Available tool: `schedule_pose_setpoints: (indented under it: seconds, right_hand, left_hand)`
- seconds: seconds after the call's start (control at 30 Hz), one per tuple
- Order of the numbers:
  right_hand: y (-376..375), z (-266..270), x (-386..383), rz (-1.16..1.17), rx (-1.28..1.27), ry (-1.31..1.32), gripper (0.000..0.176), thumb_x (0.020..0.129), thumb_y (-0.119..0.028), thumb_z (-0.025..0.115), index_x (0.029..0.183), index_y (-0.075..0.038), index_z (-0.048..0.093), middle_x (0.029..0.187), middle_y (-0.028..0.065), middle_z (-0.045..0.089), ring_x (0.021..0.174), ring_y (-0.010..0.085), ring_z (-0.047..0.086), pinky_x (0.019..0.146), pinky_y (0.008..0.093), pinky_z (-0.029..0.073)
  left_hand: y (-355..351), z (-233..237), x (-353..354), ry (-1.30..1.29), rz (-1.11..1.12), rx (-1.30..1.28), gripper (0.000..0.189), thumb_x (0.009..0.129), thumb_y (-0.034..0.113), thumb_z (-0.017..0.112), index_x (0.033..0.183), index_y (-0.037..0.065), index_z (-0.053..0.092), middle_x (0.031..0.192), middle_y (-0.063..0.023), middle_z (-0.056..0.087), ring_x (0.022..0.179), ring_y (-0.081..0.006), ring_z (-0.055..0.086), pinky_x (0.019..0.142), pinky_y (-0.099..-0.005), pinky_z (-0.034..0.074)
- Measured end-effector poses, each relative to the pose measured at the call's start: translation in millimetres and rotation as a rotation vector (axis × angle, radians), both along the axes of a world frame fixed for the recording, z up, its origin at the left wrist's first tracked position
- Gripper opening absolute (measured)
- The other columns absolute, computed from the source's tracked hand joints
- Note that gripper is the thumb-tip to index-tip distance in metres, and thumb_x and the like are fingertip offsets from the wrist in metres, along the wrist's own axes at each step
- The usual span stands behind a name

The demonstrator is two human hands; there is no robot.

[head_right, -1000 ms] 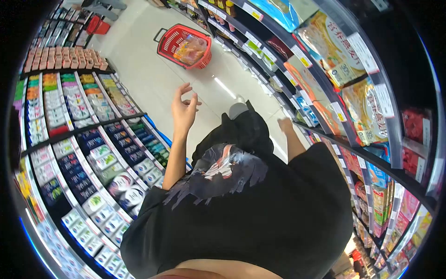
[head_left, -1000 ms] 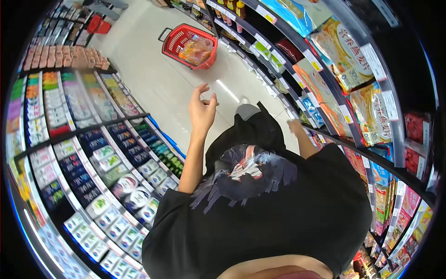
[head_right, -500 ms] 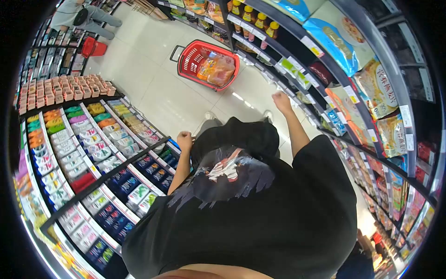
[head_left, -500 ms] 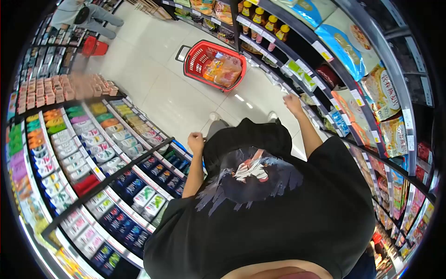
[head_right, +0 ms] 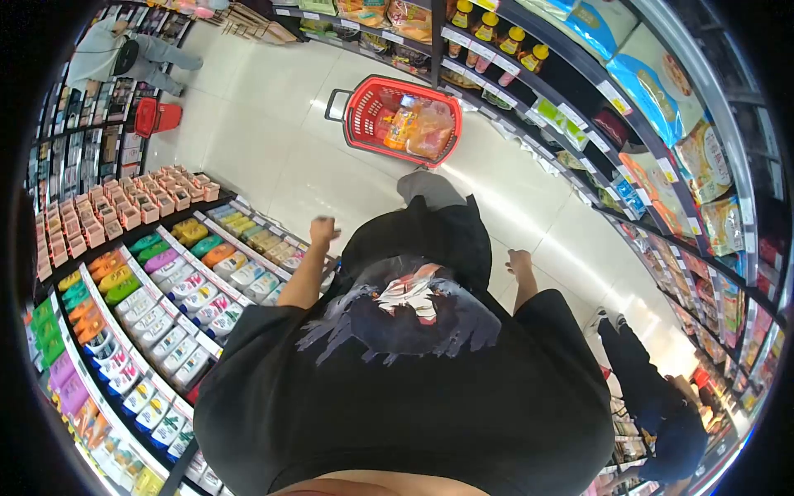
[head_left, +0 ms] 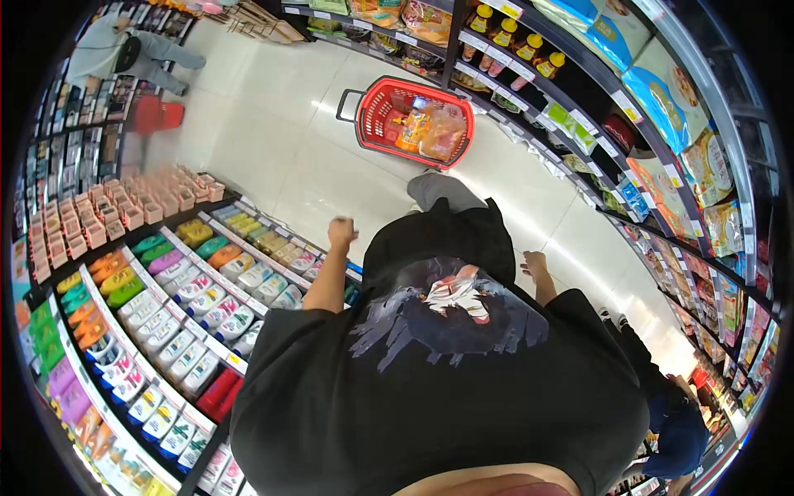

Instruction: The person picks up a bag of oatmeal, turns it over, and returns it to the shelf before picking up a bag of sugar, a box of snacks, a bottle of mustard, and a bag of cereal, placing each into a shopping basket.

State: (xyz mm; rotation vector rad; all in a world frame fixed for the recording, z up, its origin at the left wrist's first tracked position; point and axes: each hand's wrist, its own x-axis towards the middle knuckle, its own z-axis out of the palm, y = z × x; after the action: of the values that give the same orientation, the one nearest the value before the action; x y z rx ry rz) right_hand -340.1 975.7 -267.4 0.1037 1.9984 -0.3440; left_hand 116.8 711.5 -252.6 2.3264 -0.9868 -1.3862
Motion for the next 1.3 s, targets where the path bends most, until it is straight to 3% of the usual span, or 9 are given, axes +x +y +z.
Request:
schedule_pose_setpoints:
  seconds: [0.07,0.13,0.27,0.33,0.47,0.77,1.0,1.13,1.3]
  right_hand:
    - [-36.6,-7.1,4.2,0.045,0.020,-0.020,0.031,0.079,-0.024,0.054,0.100,-0.002,0.052,0.089,0.0106,0.055,0.070,0.0236,0.060,0.055,0.0339,0.048]
    - [-70.2,-22.1,4.0,0.152,-0.029,-0.051,0.031,0.079,-0.024,0.055,0.100,-0.002,0.051,0.088,0.0117,0.056,0.070,0.0229,0.060,0.054,0.0334,0.048]
    - [-166.1,-59.9,-6.1,0.432,-0.029,-0.043,0.028,0.078,-0.023,0.056,0.093,-0.001,0.051,0.078,0.0108,0.057,0.068,0.0218,0.060,0.051,0.0318,0.047]
    - [-206.6,-100.3,-20.5,0.967,-0.366,0.089,0.025,0.079,-0.023,0.054,0.090,-0.001,0.053,0.079,0.0091,0.057,0.068,0.0195,0.060,0.052,0.0296,0.046]
    - [-332.9,3.7,27.8,0.238,-0.592,-0.037,0.022,0.081,-0.020,0.051,0.090,-0.001,0.055,0.077,0.0088,0.058,0.067,0.0161,0.059,0.057,0.0267,0.045]
    - [-396.1,-93.3,107.5,0.797,-0.467,0.158,0.024,0.075,-0.023,0.055,0.078,0.000,0.063,0.073,0.0122,0.062,0.069,0.0209,0.060,0.065,0.0311,0.047]
    - [-413.7,-162.0,184.9,0.374,-0.533,0.056,0.028,0.074,-0.018,0.055,0.092,0.003,0.056,0.084,0.0198,0.059,0.085,0.0308,0.058,0.075,0.0371,0.044]
    - [-401.3,-236.0,181.4,0.417,-0.475,0.098,0.028,0.074,-0.014,0.056,0.093,0.005,0.051,0.088,0.0210,0.056,0.085,0.0345,0.056,0.076,0.0407,0.044]
    - [-400.0,-260.7,154.7,0.431,-0.568,0.595,0.037,0.071,-0.015,0.059,0.100,0.005,0.048,0.094,0.0229,0.053,0.085,0.0371,0.052,0.074,0.0399,0.044]
  left_hand:
    - [-56.9,0.0,-20.5,-0.086,-0.204,-0.201,0.022,0.071,0.013,0.057,0.084,-0.005,0.058,0.062,-0.0152,0.060,0.051,-0.0229,0.061,0.046,-0.0316,0.050]
    - [-109.8,-7.8,-33.0,-0.075,-0.277,-0.315,0.024,0.071,0.015,0.059,0.088,-0.001,0.058,0.083,-0.0188,0.057,0.064,-0.0253,0.062,0.060,-0.0321,0.052]
    - [-161.9,76.3,-82.8,-0.116,-0.351,-0.500,0.025,0.071,0.015,0.059,0.091,0.001,0.057,0.102,-0.0207,0.047,0.077,-0.0289,0.061,0.073,-0.0326,0.049]
    - [-172.9,84.1,-90.8,-0.107,-0.343,-0.477,0.025,0.071,0.015,0.059,0.091,0.000,0.057,0.102,-0.0210,0.047,0.075,-0.0289,0.061,0.072,-0.0329,0.049]
    - [-172.3,47.3,-76.6,-0.090,-0.355,-0.340,0.027,0.070,0.016,0.060,0.091,0.000,0.056,0.100,-0.0214,0.048,0.072,-0.0286,0.061,0.071,-0.0338,0.048]
    - [-195.8,-29.9,-75.5,-0.161,-0.730,-0.001,0.053,0.071,0.029,0.062,0.112,-0.001,0.048,0.105,-0.0236,0.053,0.099,-0.0349,0.052,0.086,-0.0372,0.041]
    - [-233.6,-180.8,-119.3,0.123,-0.792,0.166,0.068,0.069,0.037,0.065,0.119,-0.003,0.040,0.108,-0.0229,0.054,0.103,-0.0330,0.052,0.088,-0.0367,0.040]
    - [-238.9,-256.1,-155.1,0.130,-0.887,0.079,0.080,0.063,0.038,0.070,0.124,0.000,0.033,0.109,-0.0236,0.052,0.100,-0.0346,0.052,0.087,-0.0372,0.041]
    - [-234.6,-310.7,-188.5,0.052,-0.850,-0.275,0.090,0.059,0.040,0.074,0.126,0.000,0.028,0.104,-0.0210,0.053,0.094,-0.0299,0.056,0.079,-0.0353,0.045]
